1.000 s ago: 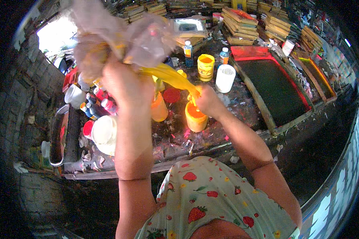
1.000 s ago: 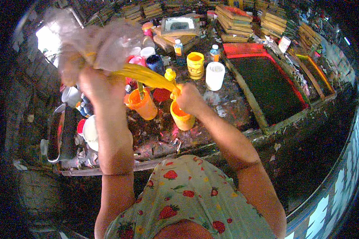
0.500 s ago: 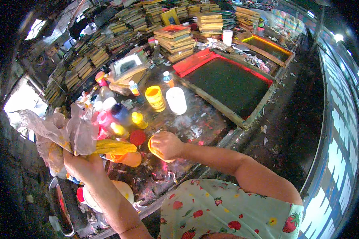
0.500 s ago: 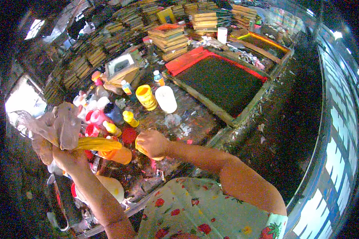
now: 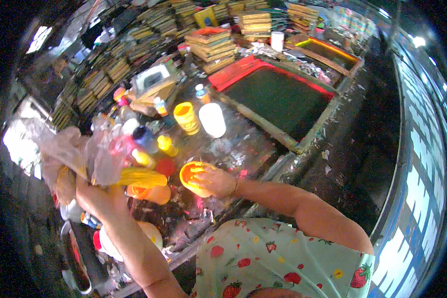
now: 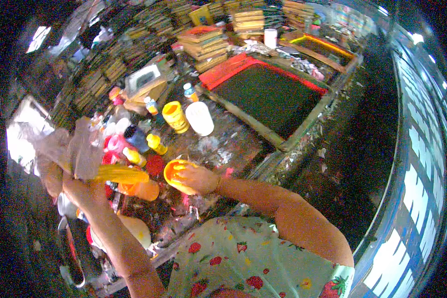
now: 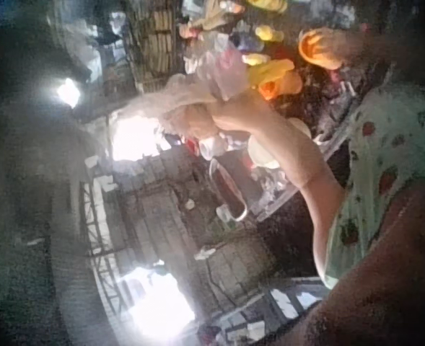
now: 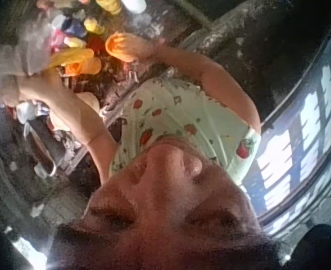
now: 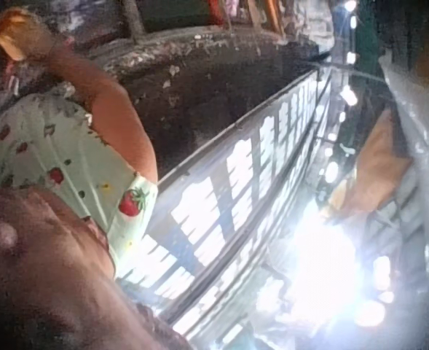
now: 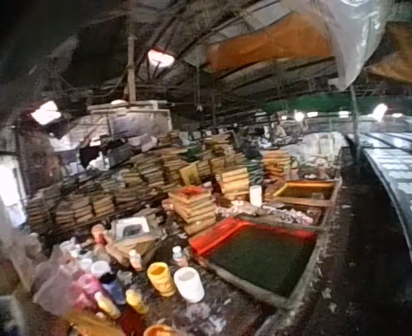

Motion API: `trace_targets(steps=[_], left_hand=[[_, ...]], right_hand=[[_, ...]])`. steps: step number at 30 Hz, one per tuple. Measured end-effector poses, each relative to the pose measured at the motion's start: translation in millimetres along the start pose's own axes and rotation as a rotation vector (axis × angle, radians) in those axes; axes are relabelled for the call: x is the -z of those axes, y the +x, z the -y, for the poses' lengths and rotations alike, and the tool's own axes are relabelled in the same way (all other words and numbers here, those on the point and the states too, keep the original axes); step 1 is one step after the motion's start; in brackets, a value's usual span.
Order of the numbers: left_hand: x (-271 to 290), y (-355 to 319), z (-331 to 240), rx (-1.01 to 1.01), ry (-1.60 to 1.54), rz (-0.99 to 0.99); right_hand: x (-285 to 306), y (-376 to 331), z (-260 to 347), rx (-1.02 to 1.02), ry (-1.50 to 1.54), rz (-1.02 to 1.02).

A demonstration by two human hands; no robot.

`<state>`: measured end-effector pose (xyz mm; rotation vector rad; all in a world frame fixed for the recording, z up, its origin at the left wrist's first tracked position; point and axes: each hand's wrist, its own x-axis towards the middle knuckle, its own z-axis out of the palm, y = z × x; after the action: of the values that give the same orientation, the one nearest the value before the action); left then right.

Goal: The person washes a plastic bag and an orange plastic container outdoors. They scrub the items in a bucket of soapy water, rinse them with a hose, and squeeze out excess water.

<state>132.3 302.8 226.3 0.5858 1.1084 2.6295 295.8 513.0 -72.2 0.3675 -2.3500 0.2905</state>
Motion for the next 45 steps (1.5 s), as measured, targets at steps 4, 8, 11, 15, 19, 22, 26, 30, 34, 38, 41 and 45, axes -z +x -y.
trace_targets(steps=[4, 8, 11, 15, 19, 22, 26, 30, 34, 38, 41, 45], left_hand=[[-6.0, -6.1, -2.7, -0.037, 0.058, 0.046], [-21.2, -6.0, 1.4, -0.118, 0.080, -0.070], [-36.0, -10.1, 4.1, -0.072, 0.163, -0.118], [-59.3, -17.2, 27.8, -0.096, 0.261, 0.093], [-74.5, -13.1, 57.0, -0.327, 1.412, 0.453], [-84.1, -25.1, 79.3, -0.447, 1.361, 0.517], [-93.3, -23.0, 76.9, -0.680, 1.724, 0.700], [-65.4, -2.3, 32.6, -0.572, 1.699, 0.799], [7.8, 0.1, 11.9, -0.672, 1.804, 0.407], [71.7, 6.1, 56.3, -0.342, 1.793, 0.271], [101.0, 14.7, 75.8, -0.242, 1.770, 0.221], [96.9, 34.5, 46.0, -0.318, 1.707, 0.040]], right_hand=[[-5.3, -11.7, -7.8, 0.135, 0.136, -0.209], [14.7, -8.5, -9.5, 0.119, 0.104, -0.209], [40.1, 13.1, 0.2, 0.031, 0.216, -0.207], [87.5, 63.7, 13.5, -0.126, 0.301, -0.307], [130.9, 118.4, 14.6, -0.353, 0.719, -0.308], [139.8, 145.9, 17.4, -0.459, 0.895, -0.444], [150.5, 155.7, 7.4, -0.730, 0.897, -0.544], [168.6, 152.3, -11.0, -0.740, 0.858, -0.557], [197.4, 146.6, -29.4, -0.749, 0.931, -0.717], [220.4, 139.6, -40.1, -0.716, 1.110, -0.731], [224.6, 138.9, -42.1, -0.758, 1.041, -0.726], [221.3, 137.6, -38.1, -0.773, 1.043, -0.696]])
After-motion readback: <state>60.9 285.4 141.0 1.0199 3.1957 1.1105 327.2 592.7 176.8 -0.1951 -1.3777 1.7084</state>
